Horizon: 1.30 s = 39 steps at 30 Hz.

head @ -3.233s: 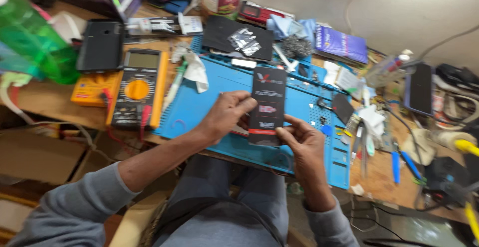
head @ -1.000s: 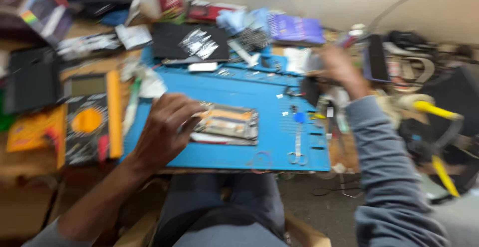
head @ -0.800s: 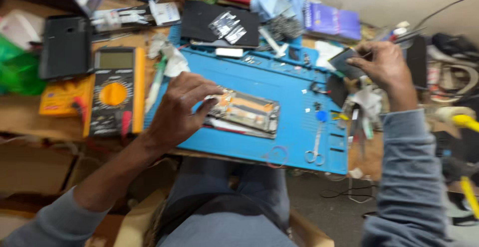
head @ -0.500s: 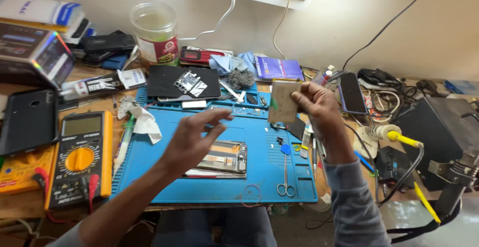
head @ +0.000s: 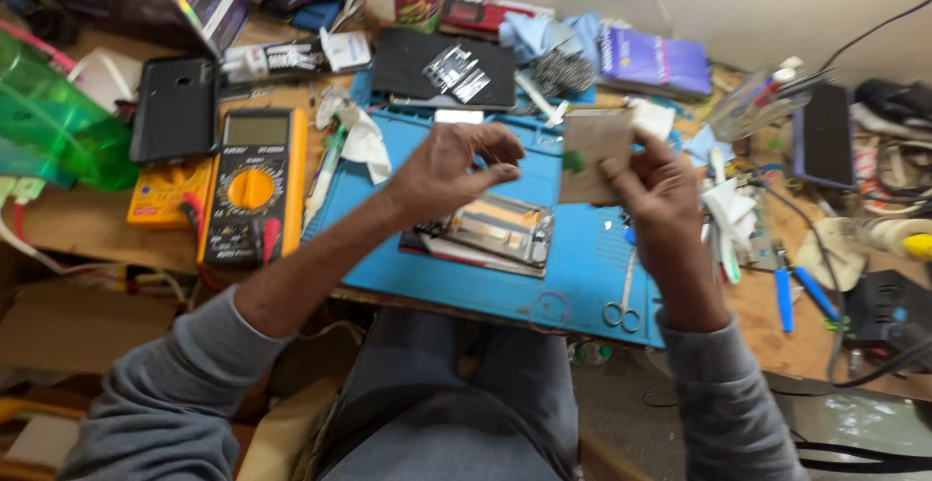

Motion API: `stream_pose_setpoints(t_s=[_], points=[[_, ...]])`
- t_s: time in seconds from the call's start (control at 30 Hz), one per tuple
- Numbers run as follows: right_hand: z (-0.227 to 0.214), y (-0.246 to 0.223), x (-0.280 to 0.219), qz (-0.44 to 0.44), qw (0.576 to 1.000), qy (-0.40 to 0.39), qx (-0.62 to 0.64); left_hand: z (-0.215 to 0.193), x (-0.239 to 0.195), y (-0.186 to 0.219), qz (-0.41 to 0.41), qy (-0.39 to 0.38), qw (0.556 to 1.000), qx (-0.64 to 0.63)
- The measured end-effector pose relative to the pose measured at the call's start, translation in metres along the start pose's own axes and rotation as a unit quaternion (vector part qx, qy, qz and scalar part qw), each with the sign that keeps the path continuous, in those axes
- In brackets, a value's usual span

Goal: The person repairs a mobile phone by prying open the casing, removing the old battery, and installing a new one. They use a metal prying tool to separate the screen assembly and carefully connect the battery ribbon cable before placing the new battery into the chassis.

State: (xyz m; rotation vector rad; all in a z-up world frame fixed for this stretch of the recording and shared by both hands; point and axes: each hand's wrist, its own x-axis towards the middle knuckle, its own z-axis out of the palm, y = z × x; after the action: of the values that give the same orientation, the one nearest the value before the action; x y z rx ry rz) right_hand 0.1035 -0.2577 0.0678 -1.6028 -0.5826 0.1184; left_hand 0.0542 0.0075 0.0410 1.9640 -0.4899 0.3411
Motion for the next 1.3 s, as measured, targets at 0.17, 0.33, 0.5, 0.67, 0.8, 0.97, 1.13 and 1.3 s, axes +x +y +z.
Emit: stream_pose_setpoints(t_s=[0.17, 0.33, 0.5, 0.67, 0.8, 0.97, 1.13, 1.3], points=[[-0.003, 0.004, 0.009, 0.051, 0.996, -0.044, 0.066, -0.027, -0.013, 0.002, 0.068, -0.074, 0.967, 0.235], [0.008, 0.016, 0.011, 0.059, 0.986, -0.148, -0.039, -0.014, -0.004, -0.016, -0.049, -0.118, 0.97, 0.209], [0.01, 0.011, 0.014, 0.05, 0.993, -0.104, -0.025, -0.016, 0.001, -0.016, -0.048, -0.149, 0.97, 0.185], [0.004, 0.003, 0.019, 0.06, 0.995, -0.034, 0.069, -0.006, 0.003, -0.016, -0.053, -0.136, 0.962, 0.23], [0.012, 0.01, 0.013, 0.053, 0.99, -0.134, -0.007, -0.006, 0.021, -0.039, -0.101, -0.175, 0.962, 0.183], [0.03, 0.019, 0.014, 0.069, 0.972, -0.208, -0.088, -0.012, 0.037, -0.061, -0.192, -0.214, 0.949, 0.129], [0.036, 0.023, 0.023, 0.118, 0.952, -0.224, -0.172, -0.017, 0.038, -0.064, -0.161, -0.236, 0.95, 0.123], [0.038, 0.031, 0.028, 0.13, 0.945, -0.26, -0.151, -0.017, 0.037, -0.06, -0.176, -0.241, 0.948, 0.113]])
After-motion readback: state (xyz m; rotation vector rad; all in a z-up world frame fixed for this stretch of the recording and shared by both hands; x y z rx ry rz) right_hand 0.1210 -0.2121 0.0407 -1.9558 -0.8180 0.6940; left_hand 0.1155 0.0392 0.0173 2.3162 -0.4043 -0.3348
